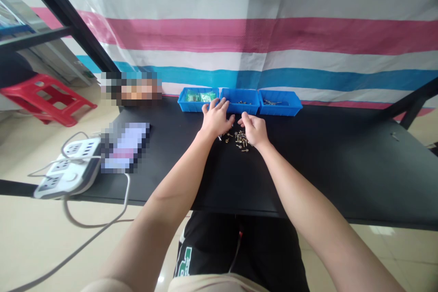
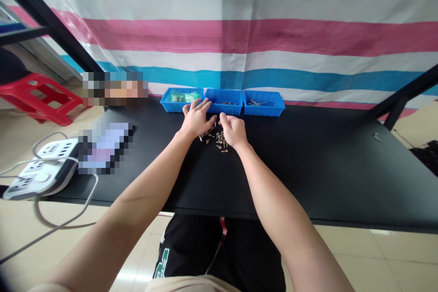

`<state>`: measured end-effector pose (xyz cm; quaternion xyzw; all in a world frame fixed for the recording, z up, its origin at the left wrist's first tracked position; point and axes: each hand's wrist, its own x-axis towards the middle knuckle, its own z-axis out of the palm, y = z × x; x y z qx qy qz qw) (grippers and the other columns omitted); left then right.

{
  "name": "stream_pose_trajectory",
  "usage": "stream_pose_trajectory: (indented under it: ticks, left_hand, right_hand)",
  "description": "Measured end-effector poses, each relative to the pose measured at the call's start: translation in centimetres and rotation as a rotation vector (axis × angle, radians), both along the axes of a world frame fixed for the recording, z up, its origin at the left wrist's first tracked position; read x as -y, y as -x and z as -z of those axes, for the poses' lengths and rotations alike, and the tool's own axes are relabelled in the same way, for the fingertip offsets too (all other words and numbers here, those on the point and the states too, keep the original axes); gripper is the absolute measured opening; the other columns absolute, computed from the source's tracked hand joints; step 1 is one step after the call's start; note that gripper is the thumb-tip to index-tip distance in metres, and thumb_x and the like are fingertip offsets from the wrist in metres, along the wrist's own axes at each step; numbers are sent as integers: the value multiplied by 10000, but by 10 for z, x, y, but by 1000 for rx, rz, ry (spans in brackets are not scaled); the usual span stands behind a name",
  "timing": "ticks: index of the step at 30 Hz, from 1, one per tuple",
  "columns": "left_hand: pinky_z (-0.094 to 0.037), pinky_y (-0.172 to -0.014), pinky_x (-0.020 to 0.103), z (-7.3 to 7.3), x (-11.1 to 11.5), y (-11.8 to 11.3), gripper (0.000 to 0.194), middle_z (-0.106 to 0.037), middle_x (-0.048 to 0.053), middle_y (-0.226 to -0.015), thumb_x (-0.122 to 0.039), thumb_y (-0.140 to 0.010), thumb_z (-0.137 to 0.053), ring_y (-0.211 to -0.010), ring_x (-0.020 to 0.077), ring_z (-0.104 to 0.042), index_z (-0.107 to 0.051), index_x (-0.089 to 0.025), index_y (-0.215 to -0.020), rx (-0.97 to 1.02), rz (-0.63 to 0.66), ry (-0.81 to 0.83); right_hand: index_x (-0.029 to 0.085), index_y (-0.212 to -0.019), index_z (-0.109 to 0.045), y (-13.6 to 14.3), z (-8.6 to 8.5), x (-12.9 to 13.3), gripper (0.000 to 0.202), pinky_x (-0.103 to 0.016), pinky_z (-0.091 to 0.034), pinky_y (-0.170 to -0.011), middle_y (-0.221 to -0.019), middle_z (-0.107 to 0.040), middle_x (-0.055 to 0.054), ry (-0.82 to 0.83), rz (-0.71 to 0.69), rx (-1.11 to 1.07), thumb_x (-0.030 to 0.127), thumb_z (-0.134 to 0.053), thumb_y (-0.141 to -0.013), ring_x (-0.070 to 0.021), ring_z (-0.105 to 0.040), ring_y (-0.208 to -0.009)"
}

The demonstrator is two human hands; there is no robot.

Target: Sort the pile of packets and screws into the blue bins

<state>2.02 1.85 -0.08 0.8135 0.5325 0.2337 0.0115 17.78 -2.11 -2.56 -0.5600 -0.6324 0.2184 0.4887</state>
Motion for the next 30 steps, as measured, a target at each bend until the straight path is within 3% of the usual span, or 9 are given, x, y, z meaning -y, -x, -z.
stream_pose_trajectory:
  ticks: [10, 15, 20, 25, 30]
  left_hand:
    - [-279, -1116, 615, 2, -1, 0, 673, -341, 160, -1607, -399, -871, -533, -1458, 391, -305, -441, -159, -1493, -69, -6, 23]
    - [-283, -1103, 627, 0, 0, 0, 656, -311, 178, -1618, -391, -872, -530, -1452, 402, -303, -447, -168, -1483, -69, 5, 29]
    - [-283, -1101, 623, -4, 2, 0, 583, -329, 178, -1609, -348, -858, -538, -1443, 398, -314, -524, -178, -1415, -8, -1, 2]
    - [-284, -1099, 615, -5, 3, -1, 519, -409, 162, -1564, -324, -857, -531, -1419, 386, -346, -573, -204, -1361, 58, -20, -44]
    - [-291, -1107, 585, -5, 3, -1, 488, -428, 170, -1537, -332, -881, -510, -1408, 373, -356, -588, -190, -1341, 58, -39, -53]
  right_hand:
    - [207, -660, -652, 0, 3, -1, 637, -307, -458, -743, -738, -709, -57, -12, -35, 63, 692, -349, -941, -203, -672, -755]
    - [208, -675, -647, -1, 0, 0, 541, -307, -449, -732, -731, -677, -57, -2, 2, 234, 574, -380, -971, -198, -638, -744]
    - [210, -937, -706, -3, -7, 3, 248, -327, -468, -760, -1009, -700, -88, 49, 97, 518, 398, -550, -896, -248, -644, -954]
    - [151, -1200, -648, -1, -11, 6, 450, -386, -489, -872, -1178, -679, -157, 138, 87, 687, 465, -587, -884, -321, -610, -1126]
    - [160, -1180, -664, 0, -9, 6, 449, -363, -489, -818, -1148, -697, -148, 181, -11, 721, 505, -556, -915, -300, -653, -1046]
